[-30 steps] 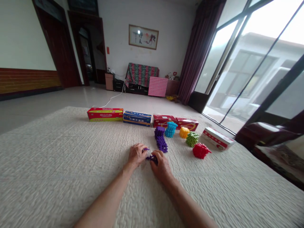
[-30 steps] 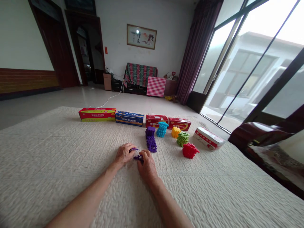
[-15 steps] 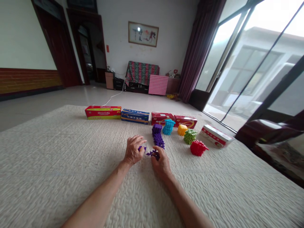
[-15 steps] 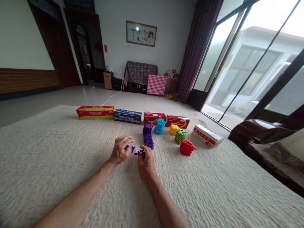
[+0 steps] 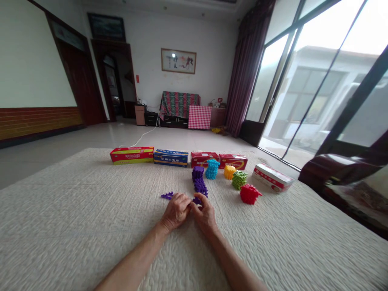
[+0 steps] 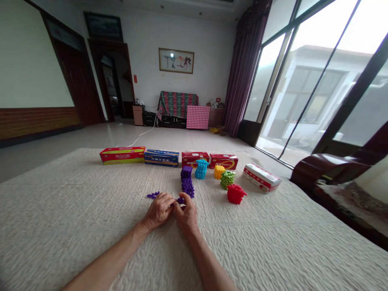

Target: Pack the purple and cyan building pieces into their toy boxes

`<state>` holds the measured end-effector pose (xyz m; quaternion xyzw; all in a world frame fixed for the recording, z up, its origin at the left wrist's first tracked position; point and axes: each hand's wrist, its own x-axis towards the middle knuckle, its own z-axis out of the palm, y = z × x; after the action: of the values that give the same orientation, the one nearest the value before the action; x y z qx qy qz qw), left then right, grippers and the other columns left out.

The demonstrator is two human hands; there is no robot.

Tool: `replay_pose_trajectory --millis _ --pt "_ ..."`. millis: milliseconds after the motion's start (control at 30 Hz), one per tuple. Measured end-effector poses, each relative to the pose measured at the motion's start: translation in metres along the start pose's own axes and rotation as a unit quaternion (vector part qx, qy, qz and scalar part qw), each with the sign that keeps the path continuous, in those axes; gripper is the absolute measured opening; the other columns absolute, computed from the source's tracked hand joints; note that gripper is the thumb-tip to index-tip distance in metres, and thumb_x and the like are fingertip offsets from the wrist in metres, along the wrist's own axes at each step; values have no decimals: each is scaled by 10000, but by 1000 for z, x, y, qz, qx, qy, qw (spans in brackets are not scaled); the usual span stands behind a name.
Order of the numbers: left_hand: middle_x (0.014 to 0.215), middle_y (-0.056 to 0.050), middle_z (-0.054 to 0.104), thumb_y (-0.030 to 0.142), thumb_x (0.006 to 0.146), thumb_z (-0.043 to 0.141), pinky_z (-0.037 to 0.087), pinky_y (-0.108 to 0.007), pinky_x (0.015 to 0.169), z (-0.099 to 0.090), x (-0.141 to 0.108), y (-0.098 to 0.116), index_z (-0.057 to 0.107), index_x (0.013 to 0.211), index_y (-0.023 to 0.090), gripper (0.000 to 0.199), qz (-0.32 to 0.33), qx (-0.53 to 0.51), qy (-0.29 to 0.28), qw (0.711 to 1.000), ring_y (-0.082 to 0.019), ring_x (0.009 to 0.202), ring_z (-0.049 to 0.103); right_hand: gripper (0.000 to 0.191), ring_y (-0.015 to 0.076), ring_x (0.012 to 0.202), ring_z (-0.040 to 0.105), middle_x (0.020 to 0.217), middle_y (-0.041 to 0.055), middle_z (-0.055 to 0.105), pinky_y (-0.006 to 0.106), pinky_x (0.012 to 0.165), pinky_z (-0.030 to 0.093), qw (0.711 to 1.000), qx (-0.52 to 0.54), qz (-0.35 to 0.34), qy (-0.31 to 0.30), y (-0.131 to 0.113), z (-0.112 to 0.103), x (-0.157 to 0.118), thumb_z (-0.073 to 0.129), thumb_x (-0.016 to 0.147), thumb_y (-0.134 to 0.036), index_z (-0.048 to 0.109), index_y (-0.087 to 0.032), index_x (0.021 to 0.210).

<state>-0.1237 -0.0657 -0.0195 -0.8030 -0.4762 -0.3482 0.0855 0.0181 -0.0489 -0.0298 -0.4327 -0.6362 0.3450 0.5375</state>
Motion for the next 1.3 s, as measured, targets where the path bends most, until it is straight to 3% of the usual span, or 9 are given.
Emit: replay_pose_trajectory --millis 200,433,633,800,933,1033,1133,1300 --pt "792 -61 649 188 866 494 459 -317 735 5 -1 -5 649 860 180 155 -43 -71 37 996 -194 790 584 368 197 806 696 915 60 700 308 689 571 988 153 19 -14 -2 7 2 660 677 -310 582 -191 1017" --pt "771 -56 651 198 868 499 454 -310 727 4 -1 -4 626 830 180 134 -42 -88 55 994 -189 761 591 403 204 836 694 975 87 696 356 763 572 987 158 11 25 1 11 3 661 679 -298 555 -187 1050" --pt "742 -55 640 193 852 516 449 -312 712 4 0 -4 620 797 176 119 -28 -80 47 995 -190 733 583 351 184 829 671 956 77 665 300 685 565 999 47 -14 -1 -2 9 -2 573 737 -254 567 -168 1077" --pt "746 -61 646 180 838 510 458 -315 710 0 0 0 628 784 176 130 -14 -76 38 996 -198 742 583 355 165 828 634 1061 94 615 278 661 546 993 -57 -102 11 -5 3 2 536 712 -177 587 -170 1064" --pt "809 -72 681 145 835 487 480 -326 765 -2 1 -4 650 919 156 184 -14 -77 85 993 -195 786 612 386 203 966 598 1077 106 613 356 806 529 967 -164 -191 44 1 -14 16 506 743 -140 556 -174 1124" --pt "807 -69 704 148 853 455 501 -314 758 -1 1 -20 664 914 159 217 -63 -65 170 981 -184 773 638 414 236 1087 550 1157 132 595 427 939 471 944 -233 -226 54 12 -33 26 487 746 -109 544 -158 1153" --pt "817 -67 727 176 837 475 521 -297 734 1 -2 -41 682 866 163 209 -134 -58 236 961 -186 777 668 429 251 1114 533 1205 132 590 449 967 448 928 -288 -233 23 21 -45 31 486 730 -84 559 -163 1145" --pt "843 -65 747 235 806 504 541 -294 745 4 -5 -64 701 845 170 212 -249 -77 260 930 -194 794 695 460 257 1148 515 1209 114 610 448 981 426 910 -337 -242 -27 20 -46 32 481 727 -63 575 -179 1163"
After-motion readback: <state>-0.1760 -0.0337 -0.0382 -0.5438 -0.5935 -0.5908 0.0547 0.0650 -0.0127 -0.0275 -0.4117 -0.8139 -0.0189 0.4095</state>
